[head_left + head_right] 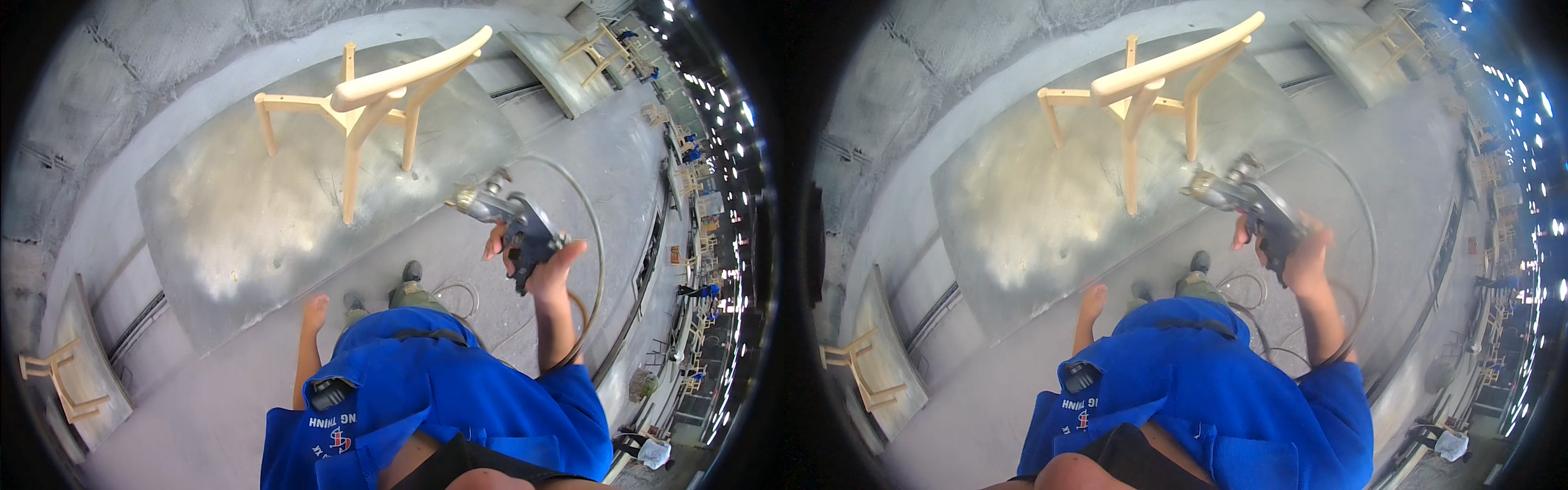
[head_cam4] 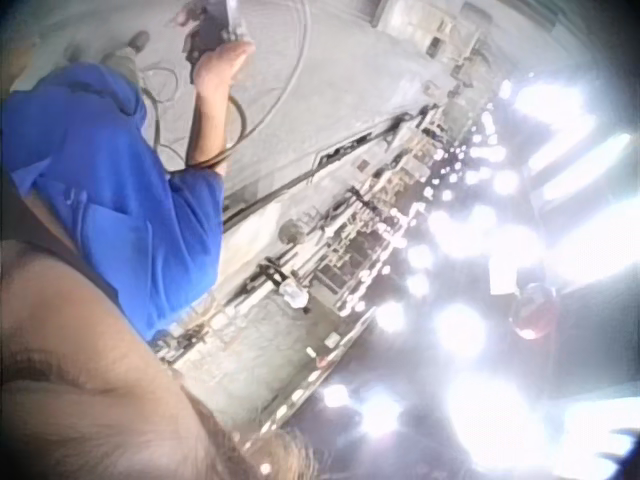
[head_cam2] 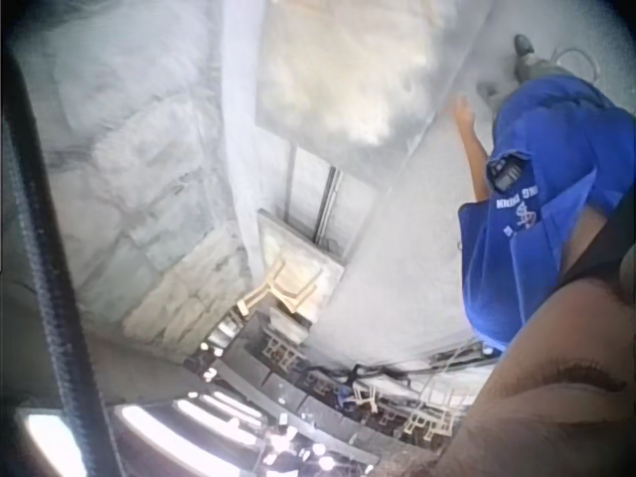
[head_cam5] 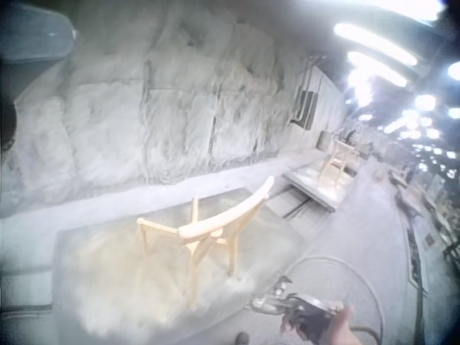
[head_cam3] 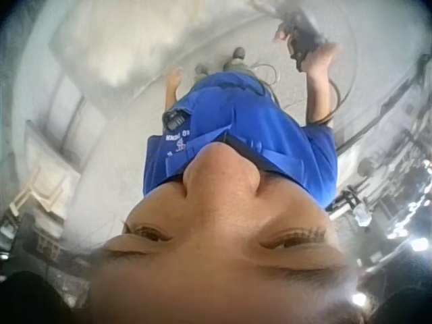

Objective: The person uses a handheld spray gun to apply a light-colored finish to a wooden chair frame. They repeatedly reposition the chair on a metal platform to coat different sides, including legs, seat, and backrest, then move to a second chair and repeat the process.

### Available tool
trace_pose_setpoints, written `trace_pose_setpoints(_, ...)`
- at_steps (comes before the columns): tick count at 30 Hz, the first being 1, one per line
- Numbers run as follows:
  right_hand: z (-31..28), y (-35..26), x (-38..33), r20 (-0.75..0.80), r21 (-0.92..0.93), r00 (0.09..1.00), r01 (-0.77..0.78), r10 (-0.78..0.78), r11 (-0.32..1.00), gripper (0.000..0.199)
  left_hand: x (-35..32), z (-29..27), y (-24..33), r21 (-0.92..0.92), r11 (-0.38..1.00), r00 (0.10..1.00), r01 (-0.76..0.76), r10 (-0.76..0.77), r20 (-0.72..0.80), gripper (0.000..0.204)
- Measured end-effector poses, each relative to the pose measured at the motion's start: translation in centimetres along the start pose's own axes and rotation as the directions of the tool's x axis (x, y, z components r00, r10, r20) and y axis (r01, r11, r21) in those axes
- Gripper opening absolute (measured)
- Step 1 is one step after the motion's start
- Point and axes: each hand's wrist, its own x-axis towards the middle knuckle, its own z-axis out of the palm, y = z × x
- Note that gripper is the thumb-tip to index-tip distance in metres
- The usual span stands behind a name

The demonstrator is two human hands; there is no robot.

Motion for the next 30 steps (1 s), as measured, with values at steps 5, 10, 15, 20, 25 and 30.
trace_pose_setpoints(5, -2.6, -5.5, 4.9, 0.005, -0.437, 0.988, 0.139, -0.152, 0.889, 0.118, -0.8, 2.7, 0.6, -0.017, 1.0, 1.0, 0.023, -0.023, -0.01, 0.042)
trace_pose_setpoints(10, -8.3, -7.7, 10.0, -0.215, -0.543, 0.936, 0.122, -0.278, 0.831, 0.09, -2.5, 1.0, 4.9, -0.215, 0.976, 0.999, -0.033, 0.025, -0.041, 0.044)
trace_pose_setpoints(15, -14.6, -8.6, 13.3, -0.401, -0.547, 0.861, 0.05, -0.313, 0.836, 0.077, -1.2, -3.3, 20.7, -0.378, 0.882, 0.952, -0.279, 0.203, -0.23, 0.054)
trace_pose_setpoints(20, -18.0, -6.0, 11.7, -0.409, -0.544, 0.833, 0.105, -0.372, 0.833, 0.073, 1.2, -7.5, 39.9, -0.279, 0.593, 0.643, -0.755, 0.591, -0.487, 0.059)
trace_pose_setpoints(25, -21.9, 2.1, 6.2, -0.272, -0.478, 0.934, 0.08, -0.234, 0.875, 0.075, 3.9, -8.2, 49.5, -0.397, 0.52, 0.654, -0.756, 0.576, -0.491, 0.062)
trace_pose_setpoints(30, -25.4, 12.4, 2.2, -0.238, -0.201, 0.969, -0.113, 0.064, 0.973, 0.084, 1.0, -6.9, 48.5, 0.013, 0.719, 0.684, -0.695, 0.667, -0.296, 0.061)
